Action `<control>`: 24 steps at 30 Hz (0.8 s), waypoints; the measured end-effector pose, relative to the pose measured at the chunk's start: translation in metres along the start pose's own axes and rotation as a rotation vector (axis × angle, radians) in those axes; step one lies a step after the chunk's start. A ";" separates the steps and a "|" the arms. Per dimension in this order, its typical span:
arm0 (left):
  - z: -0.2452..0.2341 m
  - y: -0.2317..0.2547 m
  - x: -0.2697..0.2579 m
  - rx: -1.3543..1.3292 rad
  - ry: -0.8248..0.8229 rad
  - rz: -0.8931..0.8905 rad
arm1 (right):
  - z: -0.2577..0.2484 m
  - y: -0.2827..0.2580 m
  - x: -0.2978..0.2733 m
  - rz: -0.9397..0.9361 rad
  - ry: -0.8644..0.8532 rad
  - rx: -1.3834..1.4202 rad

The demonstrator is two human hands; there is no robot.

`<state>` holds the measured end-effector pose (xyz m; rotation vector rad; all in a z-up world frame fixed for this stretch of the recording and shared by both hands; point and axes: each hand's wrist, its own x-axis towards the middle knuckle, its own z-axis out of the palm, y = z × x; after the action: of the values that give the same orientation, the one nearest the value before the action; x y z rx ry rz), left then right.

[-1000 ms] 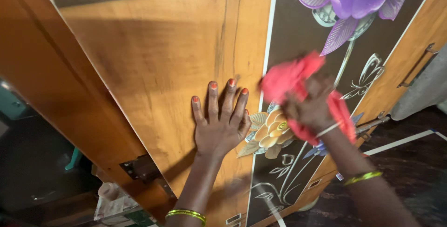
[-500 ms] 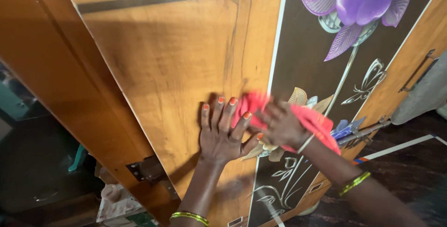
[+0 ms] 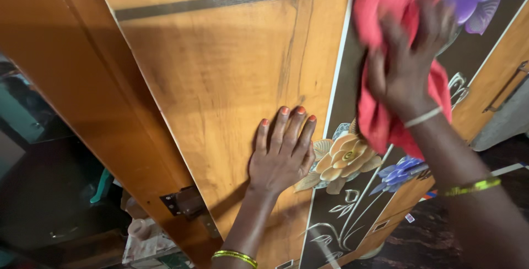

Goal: The person wipes the surface of a wooden wardrobe door with a pink cloth. They clean around decorative floral patterns and the door handle, moving the cloth in circular and sweeping motions across the wood and painted areas.

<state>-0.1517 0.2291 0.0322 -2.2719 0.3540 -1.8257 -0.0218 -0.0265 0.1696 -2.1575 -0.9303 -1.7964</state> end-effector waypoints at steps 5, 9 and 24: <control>0.006 -0.003 -0.007 -0.172 0.149 0.008 | -0.018 -0.064 0.077 0.001 0.062 0.235; 0.010 -0.002 -0.015 -0.248 0.246 -0.013 | -0.010 -0.105 0.071 -0.390 0.083 0.121; -0.052 -0.059 -0.038 -0.452 0.419 -0.324 | -0.008 -0.095 0.051 -0.812 -0.259 0.086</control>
<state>-0.2064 0.2967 0.0265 -2.3036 0.5365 -2.6312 -0.0785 0.0621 0.1959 -2.1443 -2.1369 -1.6960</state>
